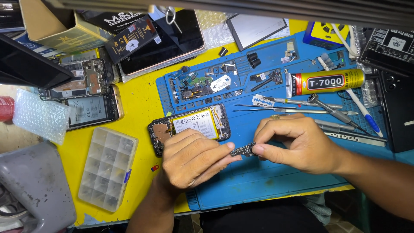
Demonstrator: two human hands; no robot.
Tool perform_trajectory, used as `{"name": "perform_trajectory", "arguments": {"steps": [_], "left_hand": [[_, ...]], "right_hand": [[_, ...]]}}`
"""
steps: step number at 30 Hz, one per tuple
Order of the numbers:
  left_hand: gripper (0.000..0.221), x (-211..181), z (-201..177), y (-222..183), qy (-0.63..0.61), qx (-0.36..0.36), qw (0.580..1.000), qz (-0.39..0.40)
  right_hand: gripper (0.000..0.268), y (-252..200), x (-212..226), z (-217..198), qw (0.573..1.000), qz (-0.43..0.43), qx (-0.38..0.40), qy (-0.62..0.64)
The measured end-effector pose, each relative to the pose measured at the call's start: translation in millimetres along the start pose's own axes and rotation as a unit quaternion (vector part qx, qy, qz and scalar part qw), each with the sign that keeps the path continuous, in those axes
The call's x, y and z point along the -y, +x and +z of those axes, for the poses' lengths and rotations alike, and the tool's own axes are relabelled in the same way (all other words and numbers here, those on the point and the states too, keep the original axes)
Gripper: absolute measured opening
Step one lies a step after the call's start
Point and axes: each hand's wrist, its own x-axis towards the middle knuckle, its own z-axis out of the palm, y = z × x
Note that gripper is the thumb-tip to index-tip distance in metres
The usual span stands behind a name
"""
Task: The person opens a compartmentalized box of small electronic parts and selects a component. They then pick up a smartphone, inspect its back and sides, and place it down. Finally, they handle a small circuit board, turning it over and examining it closely.
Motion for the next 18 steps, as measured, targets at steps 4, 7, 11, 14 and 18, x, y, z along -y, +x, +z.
{"name": "perform_trajectory", "arguments": {"steps": [4, 7, 11, 14, 18], "left_hand": [[0.022, 0.0, 0.0, -0.9, 0.007, 0.001, 1.000, 0.003], [0.021, -0.8, -0.3, -0.6, 0.008, 0.004, 1.000, -0.001], [0.021, -1.1, -0.7, -0.1, 0.004, 0.005, 1.000, -0.002], [0.021, -0.4, -0.4, -1.2, 0.006, 0.001, 1.000, 0.004], [0.021, -0.7, -0.5, -1.4, 0.011, 0.003, 1.000, 0.005]], "right_hand": [[0.010, -0.3, 0.7, 0.3, 1.000, -0.003, -0.001, -0.006], [0.010, -0.2, 1.4, 0.5, 1.000, -0.005, 0.000, -0.009], [0.010, -0.6, 1.3, 0.4, 1.000, -0.003, 0.003, -0.009], [0.011, -0.5, 1.3, 0.6, 1.000, -0.006, 0.006, -0.011], [0.011, -1.0, 1.3, 0.6, 1.000, -0.004, 0.006, -0.007]]}}
